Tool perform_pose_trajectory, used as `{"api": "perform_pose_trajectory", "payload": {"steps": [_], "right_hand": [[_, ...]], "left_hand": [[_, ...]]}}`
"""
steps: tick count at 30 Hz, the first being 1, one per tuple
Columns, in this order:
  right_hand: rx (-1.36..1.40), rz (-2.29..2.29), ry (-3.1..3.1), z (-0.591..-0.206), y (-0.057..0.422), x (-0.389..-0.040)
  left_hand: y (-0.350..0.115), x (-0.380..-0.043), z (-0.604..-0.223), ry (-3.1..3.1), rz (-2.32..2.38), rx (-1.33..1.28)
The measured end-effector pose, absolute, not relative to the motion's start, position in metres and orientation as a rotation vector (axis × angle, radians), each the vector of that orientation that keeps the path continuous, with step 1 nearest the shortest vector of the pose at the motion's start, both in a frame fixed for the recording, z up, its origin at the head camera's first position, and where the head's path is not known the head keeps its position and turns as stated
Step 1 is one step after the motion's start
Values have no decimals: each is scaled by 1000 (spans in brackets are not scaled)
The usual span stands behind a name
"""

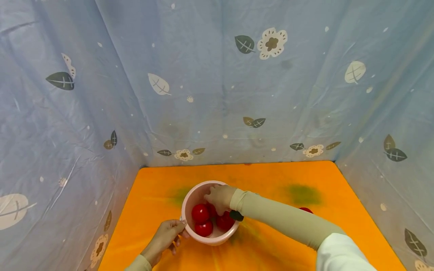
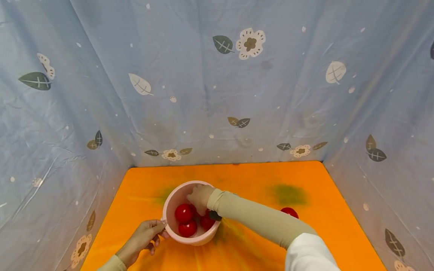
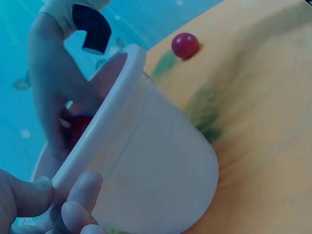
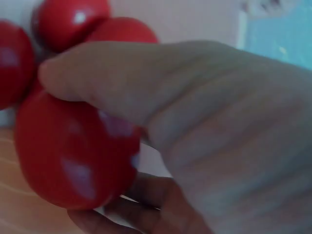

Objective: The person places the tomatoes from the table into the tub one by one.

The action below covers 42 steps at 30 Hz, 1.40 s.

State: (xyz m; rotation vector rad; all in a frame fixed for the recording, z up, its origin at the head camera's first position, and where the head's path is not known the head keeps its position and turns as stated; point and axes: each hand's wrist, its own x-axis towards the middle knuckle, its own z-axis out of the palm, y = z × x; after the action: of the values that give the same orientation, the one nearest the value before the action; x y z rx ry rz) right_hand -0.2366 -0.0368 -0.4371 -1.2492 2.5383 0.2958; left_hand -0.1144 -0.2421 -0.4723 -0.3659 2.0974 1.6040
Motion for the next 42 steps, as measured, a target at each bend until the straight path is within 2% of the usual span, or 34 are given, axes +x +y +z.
{"api": "perform_pose_trajectory", "payload": {"steps": [7, 24, 34, 38, 42], "right_hand": [[-1259, 390, 2433, -446, -37, -236], [-1036, 181, 2159, -447, -52, -257], [-1081, 305, 2184, -442, -53, -250], [-1160, 172, 2234, -430, -50, -255], [-1257, -205, 2326, -404, -38, -259]], "left_hand": [[-243, -117, -470, 2089, 1600, -346], [-246, -118, -471, 2077, 1616, -328], [-246, -118, -471, 2095, 1609, -347], [-246, -118, -471, 2087, 1625, -349], [-247, -117, -470, 2075, 1625, -349]]}}
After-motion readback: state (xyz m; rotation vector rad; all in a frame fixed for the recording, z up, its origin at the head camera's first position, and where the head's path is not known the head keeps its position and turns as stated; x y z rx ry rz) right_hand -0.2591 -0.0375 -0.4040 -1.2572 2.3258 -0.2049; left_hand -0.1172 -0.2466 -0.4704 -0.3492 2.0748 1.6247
